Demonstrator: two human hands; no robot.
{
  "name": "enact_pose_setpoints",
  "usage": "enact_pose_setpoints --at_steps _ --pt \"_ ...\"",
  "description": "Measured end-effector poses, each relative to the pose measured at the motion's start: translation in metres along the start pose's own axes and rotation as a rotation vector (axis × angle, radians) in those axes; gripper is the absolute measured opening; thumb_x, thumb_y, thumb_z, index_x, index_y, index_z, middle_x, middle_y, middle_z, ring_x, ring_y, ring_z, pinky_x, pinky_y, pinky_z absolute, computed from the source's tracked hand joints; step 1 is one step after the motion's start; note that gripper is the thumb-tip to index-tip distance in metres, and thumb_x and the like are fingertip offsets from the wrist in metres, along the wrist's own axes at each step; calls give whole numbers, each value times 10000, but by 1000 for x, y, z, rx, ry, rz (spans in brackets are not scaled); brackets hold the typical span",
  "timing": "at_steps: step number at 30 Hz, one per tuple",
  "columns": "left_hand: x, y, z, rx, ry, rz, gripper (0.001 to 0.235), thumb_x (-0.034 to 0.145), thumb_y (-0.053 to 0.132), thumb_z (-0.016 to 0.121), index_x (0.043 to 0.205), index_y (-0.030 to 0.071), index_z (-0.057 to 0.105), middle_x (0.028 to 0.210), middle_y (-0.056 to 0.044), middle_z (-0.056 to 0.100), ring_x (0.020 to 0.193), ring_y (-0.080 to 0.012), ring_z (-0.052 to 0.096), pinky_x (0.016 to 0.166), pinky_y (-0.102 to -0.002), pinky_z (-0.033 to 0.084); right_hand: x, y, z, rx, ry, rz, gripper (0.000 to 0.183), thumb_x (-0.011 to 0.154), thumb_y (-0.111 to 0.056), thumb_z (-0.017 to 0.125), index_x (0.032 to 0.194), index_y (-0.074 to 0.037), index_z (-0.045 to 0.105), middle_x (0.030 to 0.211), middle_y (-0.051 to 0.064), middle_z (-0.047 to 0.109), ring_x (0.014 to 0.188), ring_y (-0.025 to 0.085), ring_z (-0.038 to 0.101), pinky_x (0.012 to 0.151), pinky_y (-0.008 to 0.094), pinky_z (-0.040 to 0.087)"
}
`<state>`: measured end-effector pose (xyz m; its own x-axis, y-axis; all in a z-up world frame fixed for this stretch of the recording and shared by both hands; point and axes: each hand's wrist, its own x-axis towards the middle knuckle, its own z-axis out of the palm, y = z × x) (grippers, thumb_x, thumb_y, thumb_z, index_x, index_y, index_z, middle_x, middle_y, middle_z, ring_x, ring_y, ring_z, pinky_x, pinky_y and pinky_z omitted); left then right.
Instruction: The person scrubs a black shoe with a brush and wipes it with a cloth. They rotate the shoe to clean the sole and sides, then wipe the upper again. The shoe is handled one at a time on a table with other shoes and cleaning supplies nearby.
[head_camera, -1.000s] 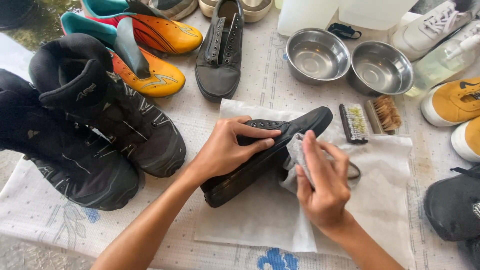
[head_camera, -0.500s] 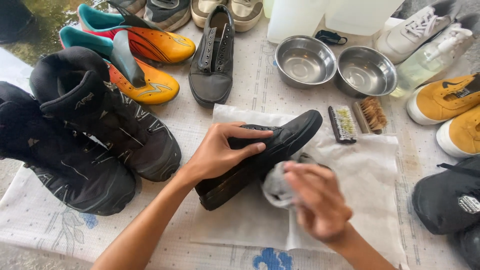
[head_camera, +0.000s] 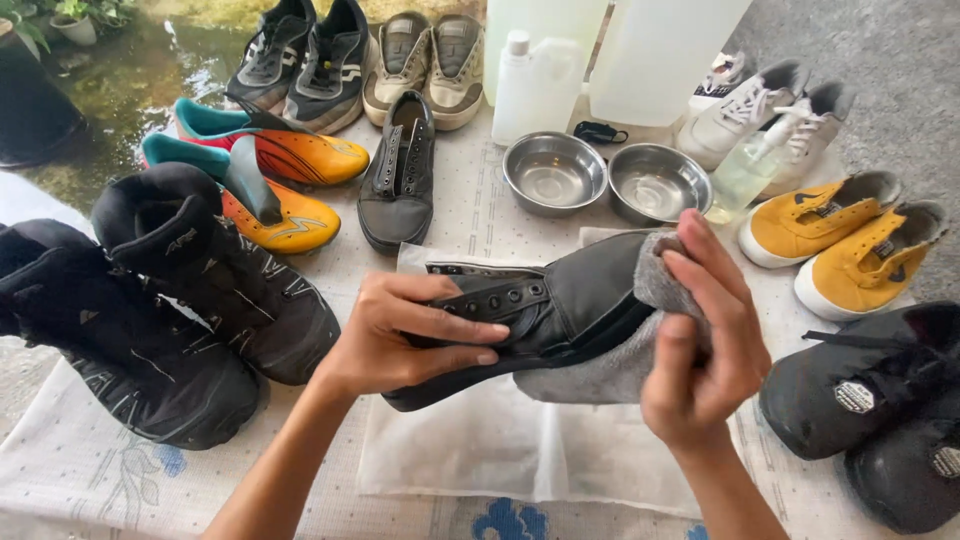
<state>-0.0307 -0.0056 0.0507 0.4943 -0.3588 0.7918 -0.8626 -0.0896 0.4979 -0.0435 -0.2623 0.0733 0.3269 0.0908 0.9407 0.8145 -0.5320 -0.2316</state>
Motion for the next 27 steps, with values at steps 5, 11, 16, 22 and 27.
enact_pose_setpoints --at_steps 5,11,16,22,27 --pt "0 24 13 68 90 74 123 821 146 866 934 178 829 702 -42 643 510 -128 536 510 -241 412 -20 44 4 152 14 404 320 1066 -154 496 1277 53 618 1296 246 667 1255 312 631 1077 417 494" --pt "9 52 7 322 40 246 168 904 212 849 1047 271 785 815 1 668 610 -114 587 530 -243 416 -69 156 -9 336 -255 697 338 1095 -170 506 1394 -77 632 844 -57 490 811 53 520 846 213 452" --pt "7 56 1 524 -38 291 350 1021 1 683 1228 275 748 860 -43 564 573 -153 391 503 -278 310 -53 107 -53 133 -116 786 263 1103 -161 506 1299 -97 670 1058 12 611 992 128 584 949 271 469" --pt "0 53 -7 753 -71 452 275 1058 87 616 1273 227 715 891 32 668 600 -67 503 532 -224 329 -52 160 -153 276 337 1022 152 1080 -247 612 1207 -229 694 1165 -29 740 1016 75 708 914 214 604" --pt "-7 42 -14 969 -49 598 256 1046 168 680 1270 288 709 934 69 688 610 -69 444 533 -223 298 -54 145 -204 -224 -293 897 222 1170 -94 499 1272 -111 695 1105 54 686 827 104 510 742 216 352"
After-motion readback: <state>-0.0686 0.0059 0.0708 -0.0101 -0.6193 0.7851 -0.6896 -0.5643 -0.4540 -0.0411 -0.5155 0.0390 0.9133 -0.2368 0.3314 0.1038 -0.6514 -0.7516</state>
